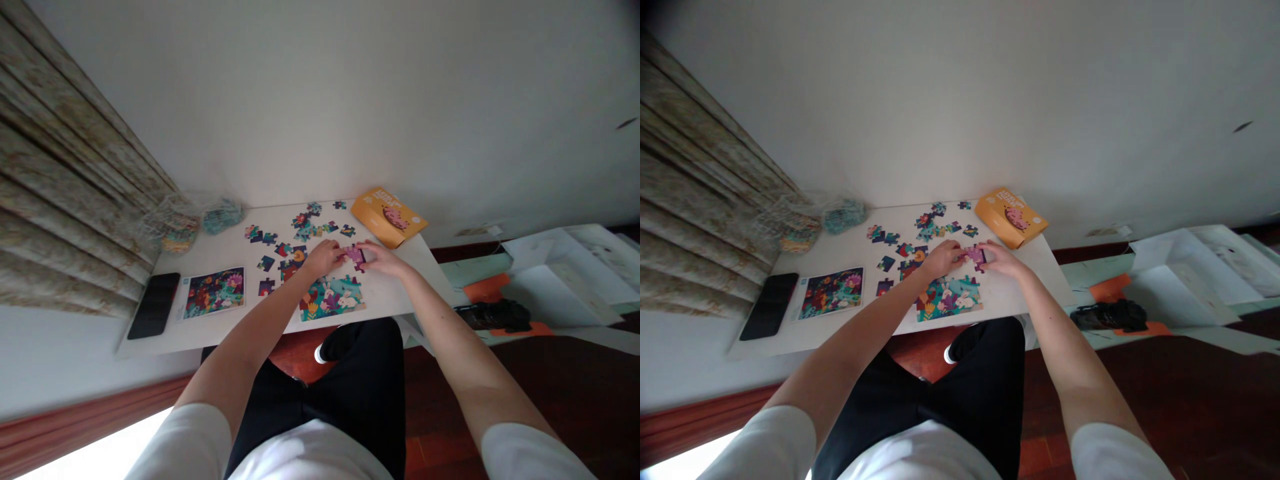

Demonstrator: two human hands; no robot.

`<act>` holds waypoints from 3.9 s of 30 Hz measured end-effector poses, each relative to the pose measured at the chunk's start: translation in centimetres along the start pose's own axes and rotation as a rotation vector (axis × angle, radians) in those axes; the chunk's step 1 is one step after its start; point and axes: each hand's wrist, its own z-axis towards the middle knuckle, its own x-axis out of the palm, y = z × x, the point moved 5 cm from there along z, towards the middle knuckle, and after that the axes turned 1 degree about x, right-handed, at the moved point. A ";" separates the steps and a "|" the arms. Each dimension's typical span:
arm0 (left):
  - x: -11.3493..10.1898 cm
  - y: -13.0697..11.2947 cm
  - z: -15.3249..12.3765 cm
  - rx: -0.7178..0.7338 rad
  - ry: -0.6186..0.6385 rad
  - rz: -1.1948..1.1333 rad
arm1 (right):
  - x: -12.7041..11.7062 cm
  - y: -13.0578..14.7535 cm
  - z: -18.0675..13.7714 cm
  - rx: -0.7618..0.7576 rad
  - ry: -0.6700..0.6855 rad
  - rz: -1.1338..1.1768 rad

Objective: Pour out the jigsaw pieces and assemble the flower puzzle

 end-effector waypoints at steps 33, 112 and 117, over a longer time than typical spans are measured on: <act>0.6 -0.8 0.0 0.005 0.087 0.055 | 0.0 0.3 -0.1 0.025 -0.006 0.014; -3.9 -4.7 -16.5 -0.280 -0.045 0.102 | 0.2 4.7 3.5 0.239 -0.071 0.389; -3.8 -4.8 -15.3 -0.271 -0.064 0.105 | 1.3 4.2 0.2 0.225 -0.123 0.464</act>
